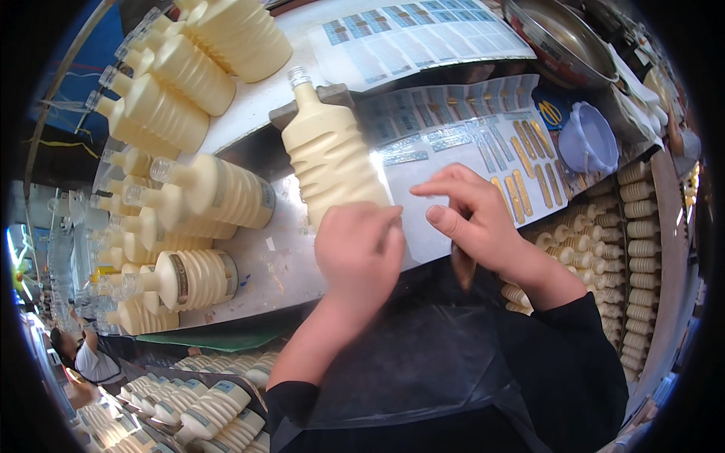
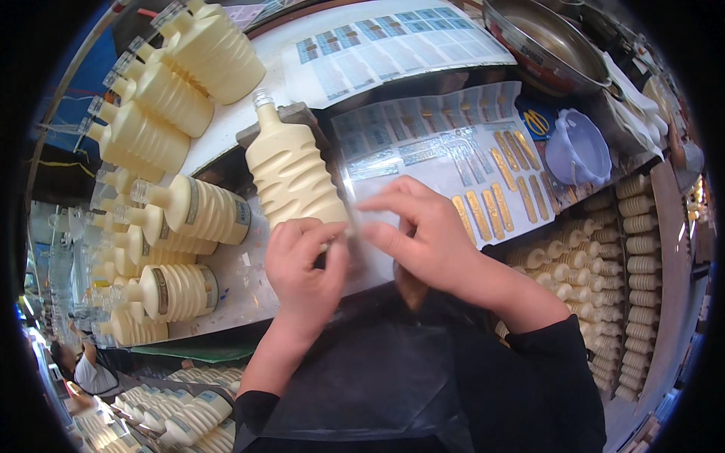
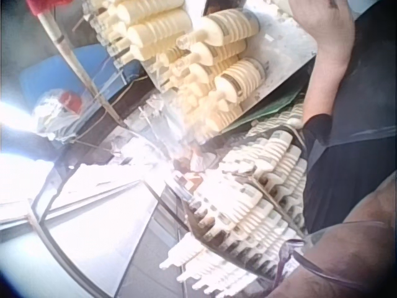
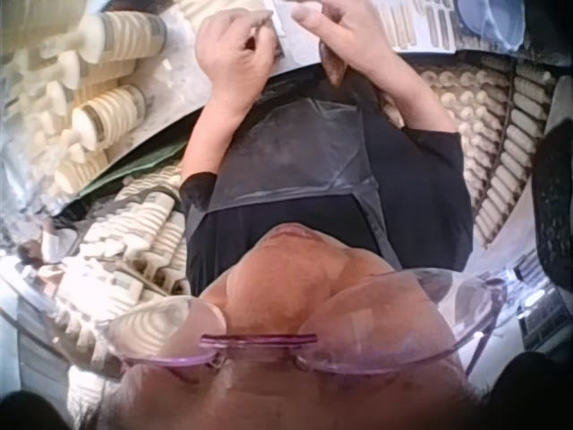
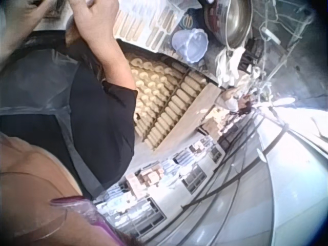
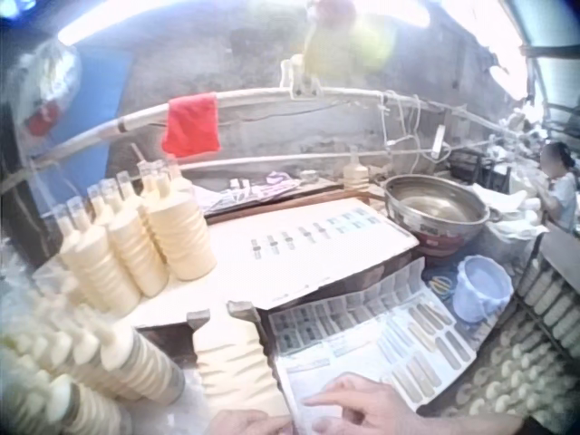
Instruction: The person applies adhesive labels to the necks of cream-colored plastic bottles. They pick up each bottle, align and smooth the label, then place the bottle back on the table. The process repeats for multiple bottles in a consistent sequence.
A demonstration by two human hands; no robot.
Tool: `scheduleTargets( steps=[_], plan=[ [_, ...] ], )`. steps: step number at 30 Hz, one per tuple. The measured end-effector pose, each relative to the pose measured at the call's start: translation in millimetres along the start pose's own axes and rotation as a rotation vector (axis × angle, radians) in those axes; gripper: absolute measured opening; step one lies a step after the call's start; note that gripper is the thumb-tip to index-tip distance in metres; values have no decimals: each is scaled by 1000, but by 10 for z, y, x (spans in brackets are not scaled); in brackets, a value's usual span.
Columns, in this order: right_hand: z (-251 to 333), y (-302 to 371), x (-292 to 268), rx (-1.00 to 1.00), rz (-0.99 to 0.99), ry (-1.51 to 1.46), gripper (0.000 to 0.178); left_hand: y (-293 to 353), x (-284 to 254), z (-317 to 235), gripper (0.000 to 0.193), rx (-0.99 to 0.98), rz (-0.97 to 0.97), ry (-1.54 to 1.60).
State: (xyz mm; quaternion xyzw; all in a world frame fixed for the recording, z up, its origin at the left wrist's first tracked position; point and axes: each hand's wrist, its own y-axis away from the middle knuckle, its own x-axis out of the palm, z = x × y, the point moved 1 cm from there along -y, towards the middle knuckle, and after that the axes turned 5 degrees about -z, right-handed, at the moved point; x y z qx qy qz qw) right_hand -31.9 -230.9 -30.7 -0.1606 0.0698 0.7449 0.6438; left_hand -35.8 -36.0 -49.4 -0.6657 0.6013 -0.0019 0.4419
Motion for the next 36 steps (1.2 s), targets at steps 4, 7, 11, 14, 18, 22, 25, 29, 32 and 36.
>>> scheduleTargets(
  steps=[4, 7, 11, 14, 18, 22, 25, 29, 32, 36],
  plan=[
    [-133, -246, 261, 342, 305, -548, 61, -127, -154, 79, 15, -425, -46, 490],
    [-122, -441, 415, 402, 265, -655, 33, -247, -170, 210, 19, -606, -165, 730],
    [-89, -801, 431, 385, 99, -627, 16, -457, -147, 452, 20, -680, -289, 681],
    [-54, -1092, 366, 298, 71, -454, 16, -572, -93, 627, 19, -673, -343, 609],
    [-142, -1370, 432, 258, 9, -284, 17, -625, -39, 816, 21, -747, -410, 667],
    [-271, -1472, 484, 272, 32, -217, 21, -599, 2, 949, 19, -770, -421, 618],
    [-329, -1501, 495, 243, 30, -210, 22, -601, 12, 964, 18, -786, -431, 647],
    [-351, -1514, 474, 256, 43, -234, 23, -592, 17, 965, 18, -788, -435, 647],
    [-328, -1493, 429, 258, 49, -245, 22, -601, 18, 939, 17, -792, -448, 628],
    [-160, -1394, 253, 315, 63, -220, 19, -555, -36, 901, 16, -640, -392, 355]
  ],
)
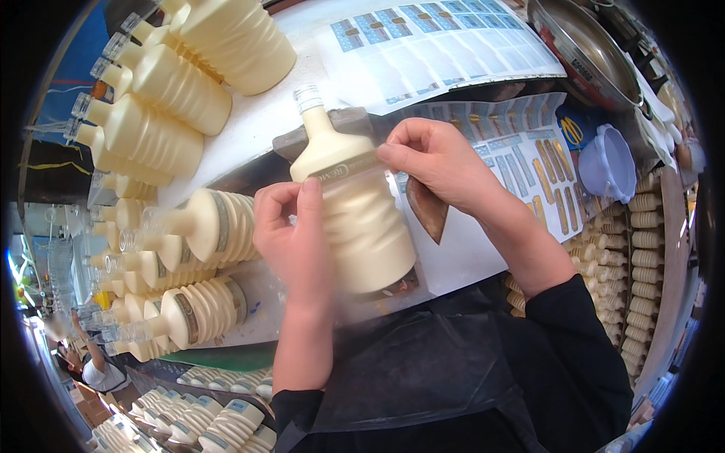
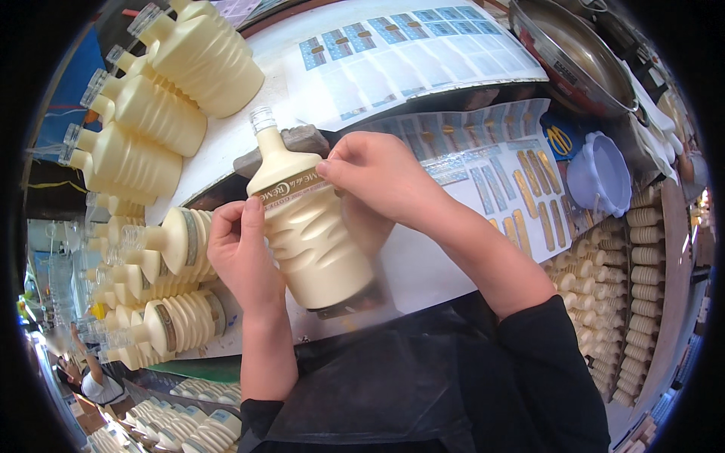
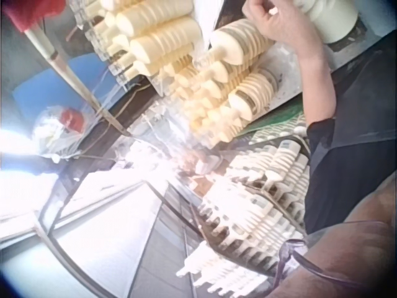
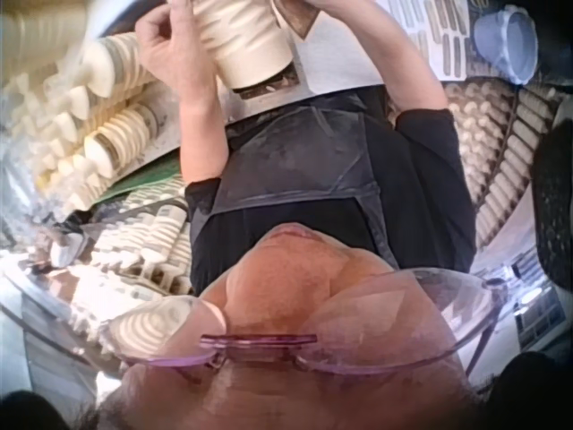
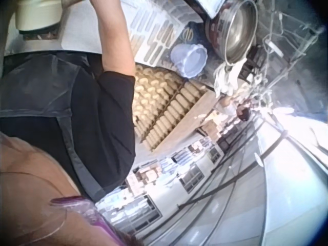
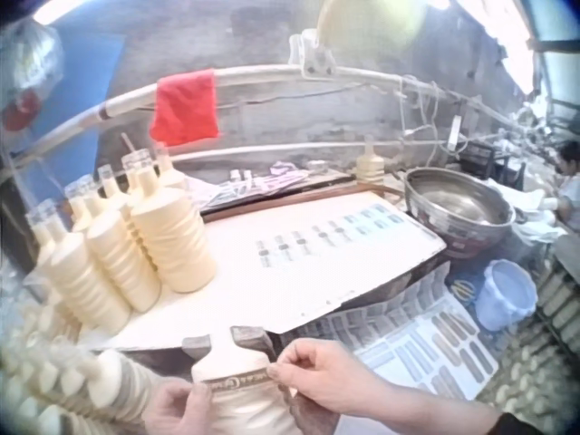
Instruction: The person applies adhesive labels to the necks of cream-colored plastic bottles. They pick up each bottle, align and smooth the label, then place the bottle back on the table. The process repeats for multiple bottles in a consistent sequence.
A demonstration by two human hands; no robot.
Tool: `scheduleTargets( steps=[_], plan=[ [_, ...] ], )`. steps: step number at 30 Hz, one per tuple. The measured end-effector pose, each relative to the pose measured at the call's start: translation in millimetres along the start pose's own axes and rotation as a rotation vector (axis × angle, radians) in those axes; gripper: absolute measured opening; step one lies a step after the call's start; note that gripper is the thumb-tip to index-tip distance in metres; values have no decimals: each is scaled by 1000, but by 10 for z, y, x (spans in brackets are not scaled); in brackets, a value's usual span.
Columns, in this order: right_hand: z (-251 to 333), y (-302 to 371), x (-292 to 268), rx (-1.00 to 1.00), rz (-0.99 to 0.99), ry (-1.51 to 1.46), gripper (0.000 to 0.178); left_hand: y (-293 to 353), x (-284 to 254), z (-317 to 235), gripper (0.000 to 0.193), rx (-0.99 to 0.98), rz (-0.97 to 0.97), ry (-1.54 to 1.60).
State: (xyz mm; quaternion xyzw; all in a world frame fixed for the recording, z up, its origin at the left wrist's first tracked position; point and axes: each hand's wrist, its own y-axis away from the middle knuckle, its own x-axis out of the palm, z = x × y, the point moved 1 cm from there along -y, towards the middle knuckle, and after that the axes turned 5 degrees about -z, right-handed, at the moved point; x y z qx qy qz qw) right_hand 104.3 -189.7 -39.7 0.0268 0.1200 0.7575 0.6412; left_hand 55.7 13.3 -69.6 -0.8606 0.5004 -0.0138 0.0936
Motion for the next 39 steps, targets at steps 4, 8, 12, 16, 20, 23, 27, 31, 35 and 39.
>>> scheduleTargets(
  steps=[4, 8, 12, 16, 20, 23, 27, 31, 35, 39],
  plan=[
    [-160, 187, -149, -2, 20, -76, 16, 104, 23, -217, 14, 218, 78, -110],
    [-362, 475, -296, 48, 44, -125, 15, 237, 35, -366, 17, 559, 200, -330],
    [-742, 886, -420, 273, 69, -134, 22, 397, 187, -506, 19, 875, 383, -545],
    [-1136, 1176, -392, 349, -34, -128, 18, 579, 340, -458, 18, 992, 487, -725],
    [-1382, 1304, -379, 250, -247, 203, 23, 747, 430, -375, 20, 1014, 550, -764],
    [-1397, 1369, -355, 79, -280, 500, 18, 1007, 487, -253, 21, 978, 817, -593],
    [-1404, 1411, -374, -3, -285, 730, 25, 1231, 562, 111, 21, 900, 1082, -659],
    [-1327, 1443, -523, 7, -259, 869, 24, 1303, 538, 244, 19, 985, 1096, -742],
    [-1222, 1276, -760, -120, -363, 939, 25, 1321, 511, 285, 16, 1052, 1027, -710],
    [-1113, 1024, -737, -220, -292, 860, 18, 1317, 485, 270, 16, 1026, 1071, -736]
  ],
)
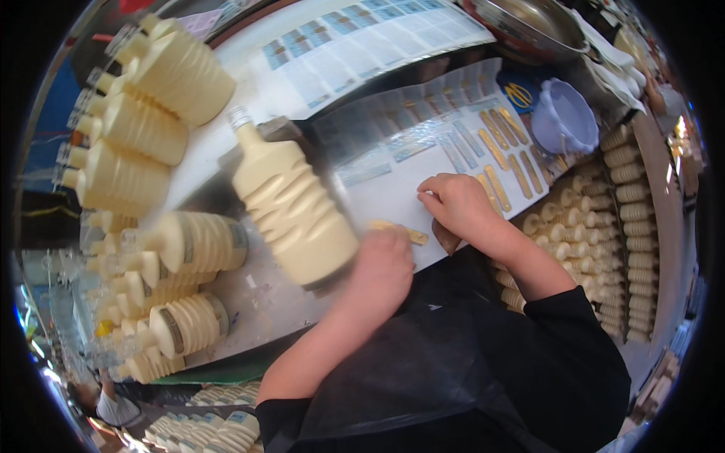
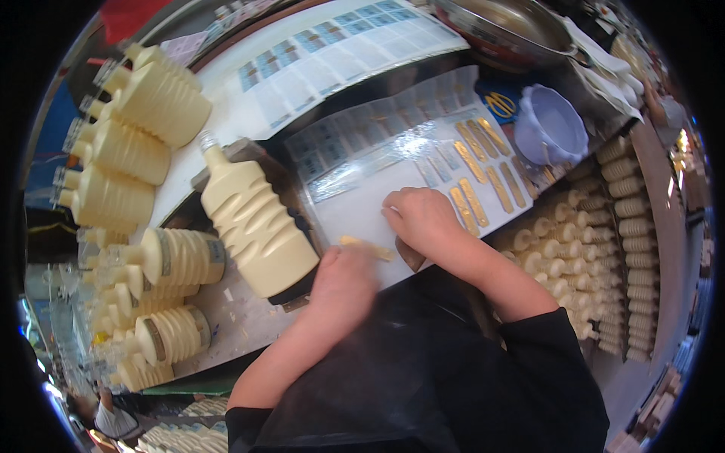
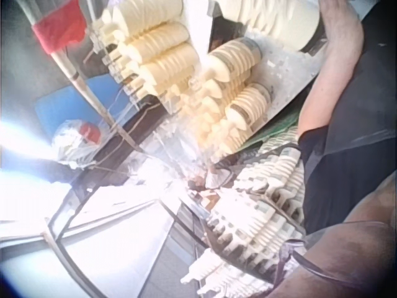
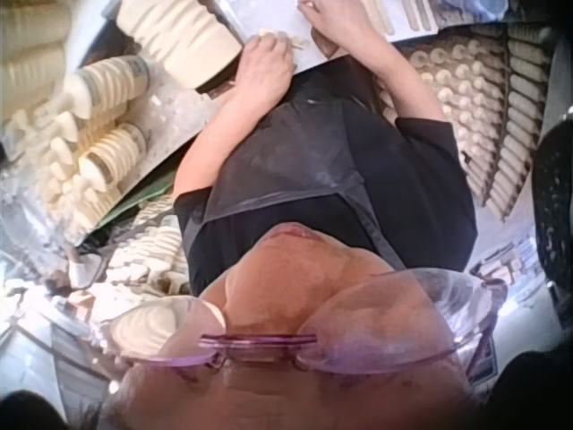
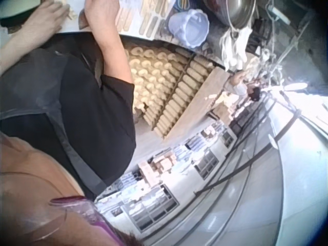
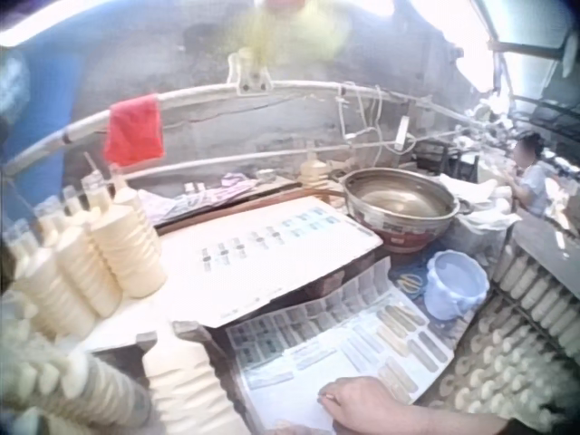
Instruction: The person applies adhesive labels to the necks of cream-colored plastic bottles. They pick up each bottle, align and smooth the label, then place the bottle back on the table. The process repeats for multiple bottles in a consistent sequence.
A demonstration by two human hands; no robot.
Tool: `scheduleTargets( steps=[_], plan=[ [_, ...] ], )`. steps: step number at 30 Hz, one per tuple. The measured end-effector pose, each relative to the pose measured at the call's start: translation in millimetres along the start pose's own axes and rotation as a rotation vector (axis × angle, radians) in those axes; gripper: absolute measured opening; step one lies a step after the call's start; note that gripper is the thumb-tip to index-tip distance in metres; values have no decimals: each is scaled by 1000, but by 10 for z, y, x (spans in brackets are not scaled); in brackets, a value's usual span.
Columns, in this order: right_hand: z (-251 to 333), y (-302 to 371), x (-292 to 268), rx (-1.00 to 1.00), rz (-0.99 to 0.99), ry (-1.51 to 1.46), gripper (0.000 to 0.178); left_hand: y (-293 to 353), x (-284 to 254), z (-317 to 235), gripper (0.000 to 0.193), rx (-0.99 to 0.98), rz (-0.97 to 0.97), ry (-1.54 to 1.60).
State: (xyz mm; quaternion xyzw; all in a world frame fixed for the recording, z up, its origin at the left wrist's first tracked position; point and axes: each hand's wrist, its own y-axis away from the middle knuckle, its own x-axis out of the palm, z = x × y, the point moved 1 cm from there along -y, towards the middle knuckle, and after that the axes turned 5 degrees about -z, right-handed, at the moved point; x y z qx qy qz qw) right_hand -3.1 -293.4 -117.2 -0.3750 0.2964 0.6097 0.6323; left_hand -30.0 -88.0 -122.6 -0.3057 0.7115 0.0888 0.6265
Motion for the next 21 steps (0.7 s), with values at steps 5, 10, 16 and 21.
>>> scheduleTargets(
  steps=[5, 10, 16, 21],
  plan=[
    [70, -220, 178, -57, -4, -2, 26, 13, 3, -9, 32, -56, 27, 18],
    [94, -280, 147, -36, 40, 53, 27, 63, 20, -10, 49, -40, 83, -109],
    [-18, 122, 57, -182, 167, 18, 24, 50, 20, -3, 43, -33, 86, -84],
    [123, 619, 19, -208, 320, 232, 33, 45, 77, 35, 31, -36, -82, -43]
  ],
)
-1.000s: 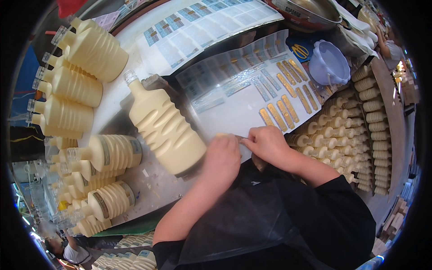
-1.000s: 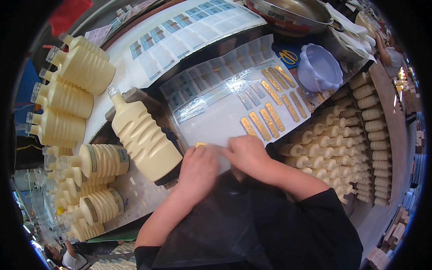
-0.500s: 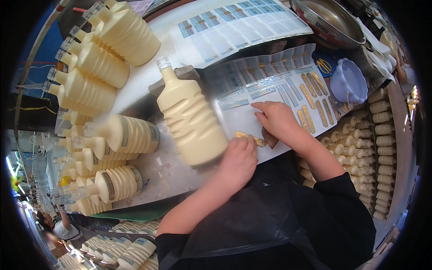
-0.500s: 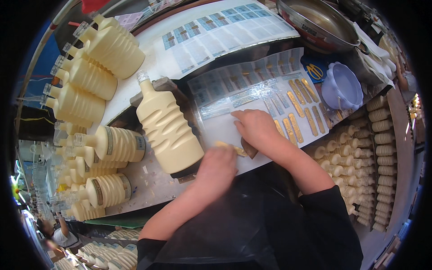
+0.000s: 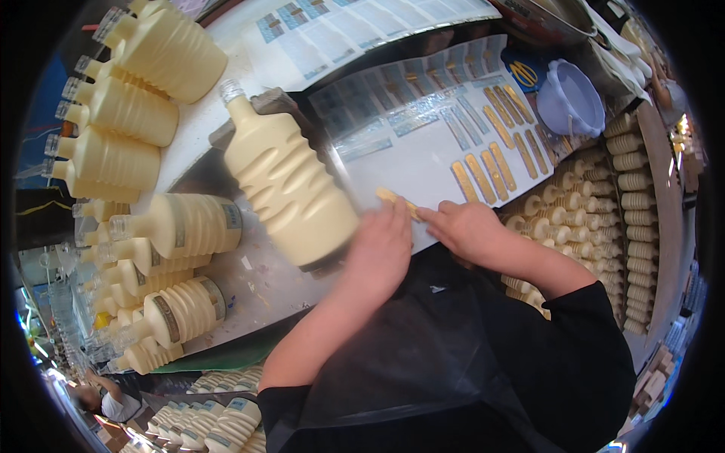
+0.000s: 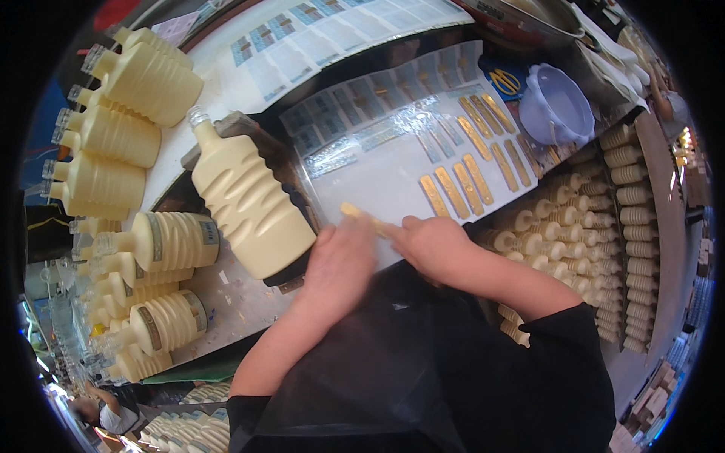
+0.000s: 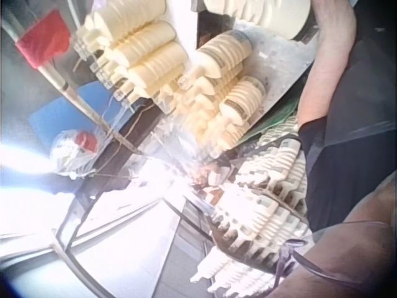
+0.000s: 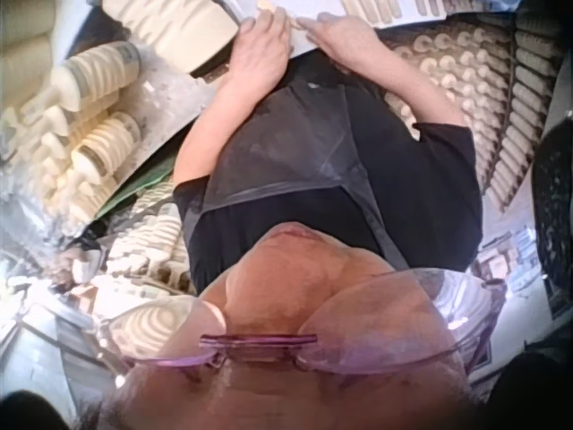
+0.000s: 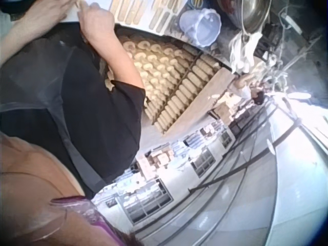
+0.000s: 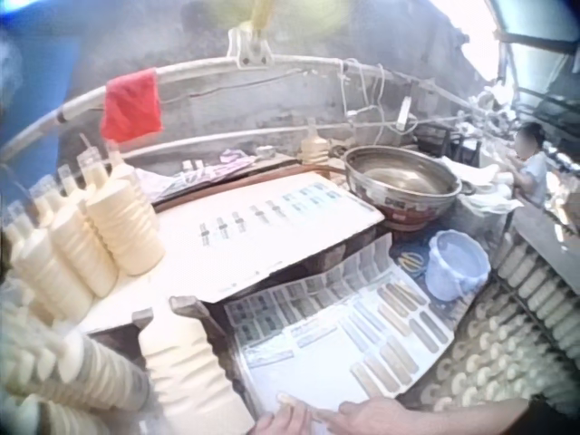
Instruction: The person applies adhesive labels to the necks of cream-colored plastic bottles. They pick up each bottle, align and smooth the label, then place the bottle back on the table. The process repeats for multiple bottles in a consistent sequence.
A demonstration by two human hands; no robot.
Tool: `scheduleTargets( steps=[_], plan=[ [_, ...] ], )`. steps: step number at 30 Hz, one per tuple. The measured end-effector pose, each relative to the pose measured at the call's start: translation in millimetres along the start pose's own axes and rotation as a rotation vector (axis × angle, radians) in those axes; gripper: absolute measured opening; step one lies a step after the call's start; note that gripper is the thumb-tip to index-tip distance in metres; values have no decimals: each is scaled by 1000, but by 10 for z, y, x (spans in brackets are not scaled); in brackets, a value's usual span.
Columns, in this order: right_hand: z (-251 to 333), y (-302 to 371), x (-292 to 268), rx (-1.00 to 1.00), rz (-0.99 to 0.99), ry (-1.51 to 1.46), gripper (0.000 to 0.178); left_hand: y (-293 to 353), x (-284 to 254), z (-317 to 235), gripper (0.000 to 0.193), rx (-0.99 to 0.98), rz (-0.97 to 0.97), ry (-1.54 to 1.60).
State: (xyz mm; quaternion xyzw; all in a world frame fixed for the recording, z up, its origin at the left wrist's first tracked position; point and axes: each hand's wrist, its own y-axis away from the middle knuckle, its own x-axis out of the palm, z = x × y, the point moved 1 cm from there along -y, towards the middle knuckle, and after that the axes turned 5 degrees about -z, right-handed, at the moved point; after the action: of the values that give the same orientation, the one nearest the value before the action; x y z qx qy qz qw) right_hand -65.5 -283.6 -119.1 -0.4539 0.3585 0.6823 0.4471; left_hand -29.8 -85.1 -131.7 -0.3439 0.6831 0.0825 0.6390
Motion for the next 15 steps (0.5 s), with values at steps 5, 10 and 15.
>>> scheduleTargets(
  steps=[5, 10, 15],
  plan=[
    [184, 207, 117, -106, -125, 75, 55, 30, -18, -12, 30, -33, -41, 30],
    [132, 235, 212, -163, -138, 183, 51, 63, -107, -72, 29, -132, -14, 123],
    [-63, 270, 337, -232, -258, -96, 25, 90, -253, -112, 30, -166, -15, 202]
  ],
)
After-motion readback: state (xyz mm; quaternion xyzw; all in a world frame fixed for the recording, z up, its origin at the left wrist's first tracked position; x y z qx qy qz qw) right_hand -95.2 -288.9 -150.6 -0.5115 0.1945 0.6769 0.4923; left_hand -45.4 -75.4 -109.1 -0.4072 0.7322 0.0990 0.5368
